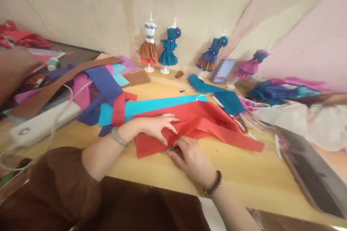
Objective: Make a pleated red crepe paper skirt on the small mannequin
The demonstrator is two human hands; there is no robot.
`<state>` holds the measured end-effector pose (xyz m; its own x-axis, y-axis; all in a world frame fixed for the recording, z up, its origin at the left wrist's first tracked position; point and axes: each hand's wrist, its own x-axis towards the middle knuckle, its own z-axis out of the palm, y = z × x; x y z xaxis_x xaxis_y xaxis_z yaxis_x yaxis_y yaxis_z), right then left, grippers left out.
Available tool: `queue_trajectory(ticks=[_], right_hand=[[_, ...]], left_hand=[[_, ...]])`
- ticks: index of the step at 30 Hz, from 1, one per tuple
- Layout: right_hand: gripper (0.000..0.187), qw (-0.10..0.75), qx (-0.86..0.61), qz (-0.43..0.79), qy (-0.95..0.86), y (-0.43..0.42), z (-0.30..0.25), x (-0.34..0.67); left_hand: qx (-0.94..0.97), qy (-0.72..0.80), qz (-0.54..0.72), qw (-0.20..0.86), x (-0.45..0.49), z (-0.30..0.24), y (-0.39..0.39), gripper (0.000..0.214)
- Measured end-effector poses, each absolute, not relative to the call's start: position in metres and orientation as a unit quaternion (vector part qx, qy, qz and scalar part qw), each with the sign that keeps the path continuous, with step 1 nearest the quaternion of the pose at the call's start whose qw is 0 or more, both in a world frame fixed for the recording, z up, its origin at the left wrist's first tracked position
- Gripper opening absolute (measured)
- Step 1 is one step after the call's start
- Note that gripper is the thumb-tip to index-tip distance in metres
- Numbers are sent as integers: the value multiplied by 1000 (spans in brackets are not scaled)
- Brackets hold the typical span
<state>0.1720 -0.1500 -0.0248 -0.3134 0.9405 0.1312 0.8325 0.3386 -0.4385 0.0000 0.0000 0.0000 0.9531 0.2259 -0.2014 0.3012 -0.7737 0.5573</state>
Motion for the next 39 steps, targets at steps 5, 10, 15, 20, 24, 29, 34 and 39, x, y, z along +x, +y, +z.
queue_trajectory(ticks=[5,10,15,20,24,29,34,39], right_hand=[[9,183,-553,135,-801,-152,-26,176],[8,194,-549,128,-803,-152,-26,175],[6,203,-544,120,-805,-153,-22,170],[7,207,-541,115,-807,-153,-22,169],[7,204,-544,113,-806,-153,-25,171],[8,213,-539,118,-806,-152,-24,169],[7,212,-538,122,-807,-152,-24,167],[7,216,-539,122,-805,-153,-26,168]], left_hand=[[939,141,-50,310,2,-6,2,61],[937,138,-57,315,1,-6,4,61],[936,141,-58,317,0,-2,2,62],[937,143,-66,310,1,-3,2,63],[938,139,-62,312,2,-5,4,64],[938,144,-64,308,2,-4,3,65],[937,149,-64,309,2,-2,2,64],[937,145,-60,311,1,-4,2,63]])
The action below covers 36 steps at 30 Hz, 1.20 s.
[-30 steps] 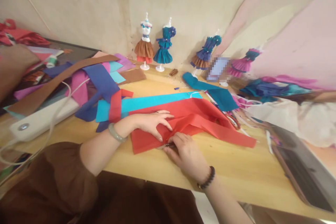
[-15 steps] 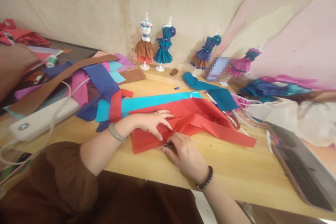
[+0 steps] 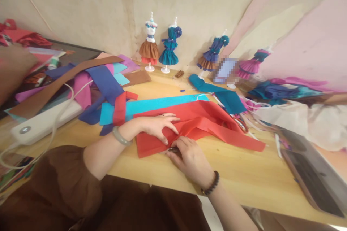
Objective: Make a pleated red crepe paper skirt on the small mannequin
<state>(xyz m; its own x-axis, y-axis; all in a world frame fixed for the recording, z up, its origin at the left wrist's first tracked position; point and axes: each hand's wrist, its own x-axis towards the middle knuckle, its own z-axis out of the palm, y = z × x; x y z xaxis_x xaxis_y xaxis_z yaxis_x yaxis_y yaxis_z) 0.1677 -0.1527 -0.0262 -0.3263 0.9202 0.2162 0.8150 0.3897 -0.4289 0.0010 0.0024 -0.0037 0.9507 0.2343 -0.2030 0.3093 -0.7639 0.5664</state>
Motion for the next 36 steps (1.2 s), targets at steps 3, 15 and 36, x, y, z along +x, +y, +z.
queue_trajectory(ticks=[3,15,36], right_hand=[[7,217,-539,123,-805,-153,-26,167],[7,212,-538,112,-809,-153,-27,166],[8,221,-535,101,-809,-154,-31,161]], left_hand=[[935,150,-65,315,1,-3,2,64],[935,139,-54,322,2,-7,4,61],[937,138,-48,318,2,-10,5,62]])
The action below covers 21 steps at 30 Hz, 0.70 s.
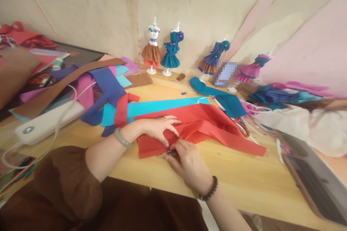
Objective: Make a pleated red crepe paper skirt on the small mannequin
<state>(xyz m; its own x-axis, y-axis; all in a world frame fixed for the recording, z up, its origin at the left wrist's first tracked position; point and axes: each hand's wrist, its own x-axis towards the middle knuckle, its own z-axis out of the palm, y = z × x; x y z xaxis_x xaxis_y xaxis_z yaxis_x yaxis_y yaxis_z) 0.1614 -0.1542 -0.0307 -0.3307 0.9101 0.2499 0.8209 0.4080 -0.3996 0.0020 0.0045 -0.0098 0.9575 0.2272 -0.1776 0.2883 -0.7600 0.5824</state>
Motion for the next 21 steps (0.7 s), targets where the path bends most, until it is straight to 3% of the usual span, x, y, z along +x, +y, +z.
queue_trajectory(ticks=[21], right_hand=[[7,221,-529,91,-814,-155,-29,155]], left_hand=[[938,134,-41,317,2,-7,4,58]])
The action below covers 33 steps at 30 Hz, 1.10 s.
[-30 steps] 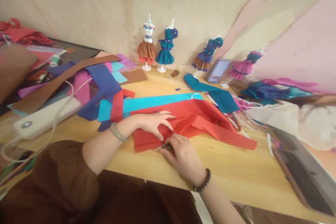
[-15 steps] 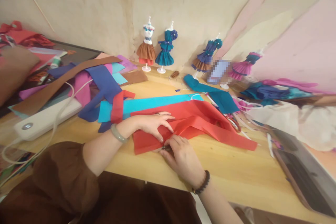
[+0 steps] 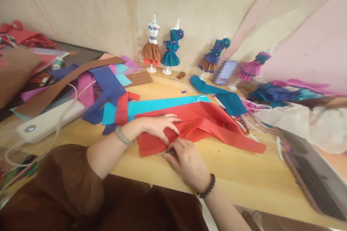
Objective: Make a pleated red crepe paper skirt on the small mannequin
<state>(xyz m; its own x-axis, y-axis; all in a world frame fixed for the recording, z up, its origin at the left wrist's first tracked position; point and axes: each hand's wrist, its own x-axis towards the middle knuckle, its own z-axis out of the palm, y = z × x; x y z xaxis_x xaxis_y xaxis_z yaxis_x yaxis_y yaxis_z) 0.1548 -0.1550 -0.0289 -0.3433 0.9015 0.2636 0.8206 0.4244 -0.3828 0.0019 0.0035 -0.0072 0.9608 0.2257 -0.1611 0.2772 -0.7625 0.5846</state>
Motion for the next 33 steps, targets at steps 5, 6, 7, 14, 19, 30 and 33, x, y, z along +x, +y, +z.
queue_trajectory(ticks=[5,6,7,14,19,30,33], right_hand=[[8,222,-528,89,-815,-156,-31,154],[9,220,-529,90,-815,-156,-31,154],[9,219,-529,90,-815,-156,-31,154],[8,216,-529,96,-815,-156,-29,152],[9,213,-532,98,-813,-156,-30,152],[9,204,-534,115,-813,-147,-26,159],[10,207,-529,121,-814,-147,-25,160]], left_hand=[[937,137,-45,319,2,-7,3,60],[937,137,-45,318,2,-8,4,61],[937,137,-46,318,2,-8,4,61],[941,127,-47,309,2,-12,6,63],[942,132,-44,306,3,-13,6,64],[958,174,24,228,-8,13,1,33],[946,179,-25,269,-16,25,2,27]])
